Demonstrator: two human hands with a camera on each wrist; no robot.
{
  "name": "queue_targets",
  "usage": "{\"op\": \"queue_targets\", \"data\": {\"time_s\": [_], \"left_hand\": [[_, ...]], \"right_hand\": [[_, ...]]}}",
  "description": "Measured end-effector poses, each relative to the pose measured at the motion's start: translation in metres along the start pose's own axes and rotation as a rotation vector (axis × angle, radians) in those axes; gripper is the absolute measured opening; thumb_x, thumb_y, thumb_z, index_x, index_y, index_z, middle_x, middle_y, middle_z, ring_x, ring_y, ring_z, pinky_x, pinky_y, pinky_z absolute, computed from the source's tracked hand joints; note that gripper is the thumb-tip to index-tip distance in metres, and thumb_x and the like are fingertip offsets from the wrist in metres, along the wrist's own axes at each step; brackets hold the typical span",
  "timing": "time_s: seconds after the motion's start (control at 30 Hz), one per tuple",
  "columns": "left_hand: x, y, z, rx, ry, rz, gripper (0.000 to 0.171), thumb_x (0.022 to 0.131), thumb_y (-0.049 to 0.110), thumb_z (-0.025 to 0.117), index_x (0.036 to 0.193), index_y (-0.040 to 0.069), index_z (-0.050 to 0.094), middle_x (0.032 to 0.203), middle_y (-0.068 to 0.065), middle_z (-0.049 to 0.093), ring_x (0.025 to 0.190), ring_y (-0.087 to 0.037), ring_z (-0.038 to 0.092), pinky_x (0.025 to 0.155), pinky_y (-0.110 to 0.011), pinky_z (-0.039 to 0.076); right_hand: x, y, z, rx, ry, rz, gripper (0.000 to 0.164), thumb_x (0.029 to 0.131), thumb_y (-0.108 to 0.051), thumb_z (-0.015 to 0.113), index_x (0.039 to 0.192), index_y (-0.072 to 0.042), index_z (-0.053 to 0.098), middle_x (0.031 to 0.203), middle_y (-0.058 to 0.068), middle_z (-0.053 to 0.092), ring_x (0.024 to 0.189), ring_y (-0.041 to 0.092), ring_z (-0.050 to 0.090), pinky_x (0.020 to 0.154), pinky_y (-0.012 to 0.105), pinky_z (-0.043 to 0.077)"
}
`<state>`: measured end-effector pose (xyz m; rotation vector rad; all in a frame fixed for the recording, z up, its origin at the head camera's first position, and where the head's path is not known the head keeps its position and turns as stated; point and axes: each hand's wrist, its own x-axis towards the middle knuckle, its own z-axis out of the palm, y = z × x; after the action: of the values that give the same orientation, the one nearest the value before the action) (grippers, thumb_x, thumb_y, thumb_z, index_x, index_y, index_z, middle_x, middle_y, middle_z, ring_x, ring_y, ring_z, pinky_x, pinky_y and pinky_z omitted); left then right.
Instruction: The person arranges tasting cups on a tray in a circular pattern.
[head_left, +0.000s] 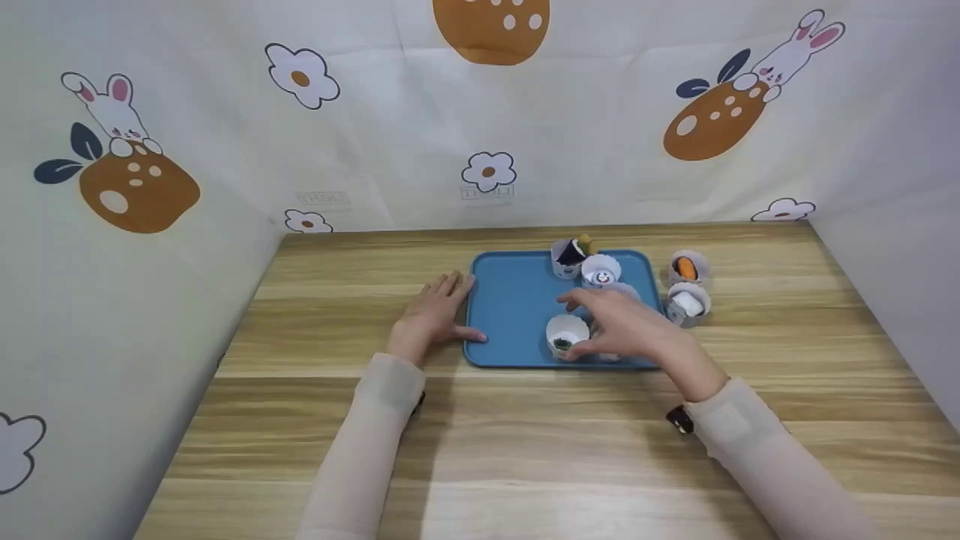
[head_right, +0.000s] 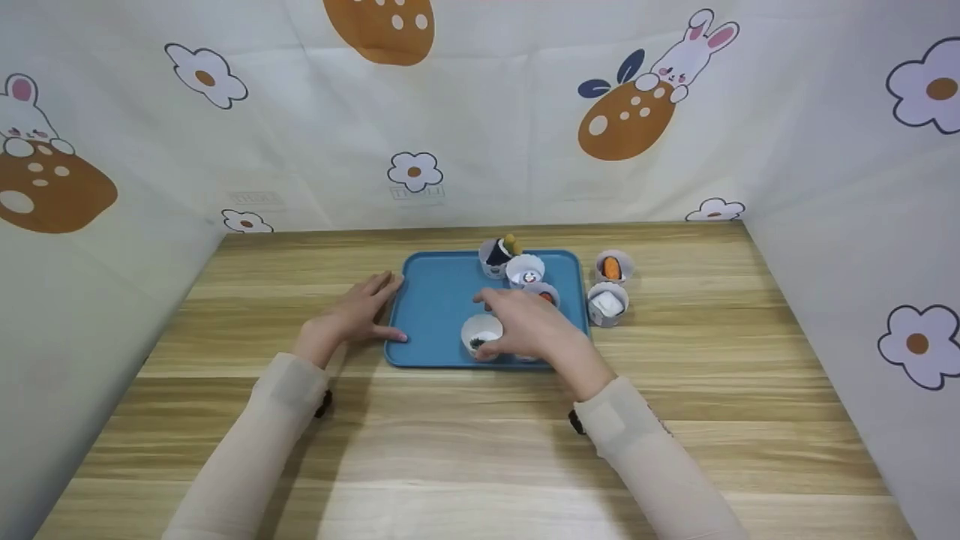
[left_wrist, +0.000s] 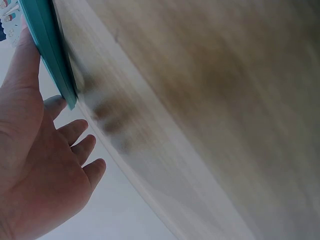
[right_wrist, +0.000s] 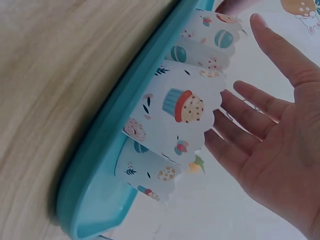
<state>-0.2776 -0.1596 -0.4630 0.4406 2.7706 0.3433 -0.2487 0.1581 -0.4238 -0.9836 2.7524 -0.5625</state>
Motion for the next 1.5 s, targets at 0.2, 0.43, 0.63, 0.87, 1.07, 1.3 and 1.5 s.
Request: {"op": "queue_targets", "data": {"time_s": [0.2, 0.43, 0.63, 0.87, 1.07, 1.3, 1.5], "left_hand": [[0.0, 0.001, 0.0, -0.004, -0.003, -0.004, 0.109, 0.082, 0.06, 0.072, 0.162, 0.016, 0.014, 0.168, -0.017, 0.008, 0.157, -0.036, 0.005, 0.128, -0.049, 0.007], [0.002, -0.001, 0.002, -0.002, -0.007, -0.013, 0.109, 0.081, 0.061, 0.072, 0.162, 0.017, 0.013, 0.169, -0.016, 0.007, 0.157, -0.036, 0.005, 0.129, -0.049, 0.007], [0.001, 0.001, 0.0, 0.021, -0.007, -0.014, 0.107, 0.082, 0.061, 0.071, 0.162, 0.016, 0.014, 0.168, -0.016, 0.009, 0.156, -0.036, 0.007, 0.128, -0.049, 0.01], [-0.001, 0.002, 0.0, 0.028, -0.005, -0.019, 0.108, 0.082, 0.062, 0.071, 0.161, 0.016, 0.015, 0.169, -0.015, 0.01, 0.156, -0.036, 0.007, 0.128, -0.05, 0.01], [0.0, 0.002, 0.0, 0.041, -0.001, -0.016, 0.108, 0.082, 0.063, 0.07, 0.161, 0.015, 0.015, 0.168, -0.016, 0.011, 0.156, -0.037, 0.008, 0.128, -0.051, 0.011], [0.0, 0.002, 0.0, 0.035, -0.006, -0.017, 0.109, 0.082, 0.063, 0.07, 0.162, 0.016, 0.013, 0.168, -0.016, 0.009, 0.156, -0.037, 0.006, 0.128, -0.05, 0.009], [0.0, 0.001, 0.0, 0.041, -0.004, -0.014, 0.109, 0.082, 0.063, 0.07, 0.162, 0.016, 0.013, 0.168, -0.016, 0.009, 0.156, -0.037, 0.007, 0.128, -0.05, 0.009]], "right_hand": [[-0.002, 0.003, -0.006, 0.03, 0.025, -0.018, 0.074, 0.08, -0.044, 0.082, 0.141, -0.013, 0.053, 0.132, 0.009, 0.065, 0.121, 0.032, 0.062, 0.1, 0.051, 0.051], [-0.007, 0.008, -0.013, 0.083, 0.036, -0.006, 0.07, 0.083, -0.04, 0.08, 0.141, -0.012, 0.053, 0.135, 0.012, 0.064, 0.124, 0.034, 0.061, 0.101, 0.052, 0.051], [-0.011, 0.014, -0.018, 0.115, 0.073, -0.03, 0.066, 0.083, -0.036, 0.081, 0.138, -0.008, 0.056, 0.134, 0.014, 0.065, 0.116, 0.034, 0.065, 0.095, 0.049, 0.056], [-0.018, 0.02, -0.021, 0.176, 0.101, -0.011, 0.064, 0.083, -0.033, 0.081, 0.137, -0.009, 0.056, 0.131, 0.011, 0.067, 0.099, 0.03, 0.069, 0.087, 0.047, 0.059], [-0.021, 0.025, -0.021, 0.183, 0.122, -0.009, 0.065, 0.084, -0.035, 0.081, 0.137, -0.007, 0.056, 0.13, 0.014, 0.067, 0.096, 0.028, 0.068, 0.085, 0.047, 0.059], [-0.026, 0.032, -0.024, 0.199, 0.133, 0.021, 0.065, 0.083, -0.035, 0.081, 0.137, -0.009, 0.056, 0.133, 0.015, 0.065, 0.114, 0.032, 0.066, 0.099, 0.051, 0.054], [-0.032, 0.038, -0.028, 0.208, 0.16, 0.051, 0.066, 0.082, -0.032, 0.083, 0.137, -0.008, 0.056, 0.132, 0.015, 0.065, 0.123, 0.035, 0.062, 0.106, 0.055, 0.048]]}}
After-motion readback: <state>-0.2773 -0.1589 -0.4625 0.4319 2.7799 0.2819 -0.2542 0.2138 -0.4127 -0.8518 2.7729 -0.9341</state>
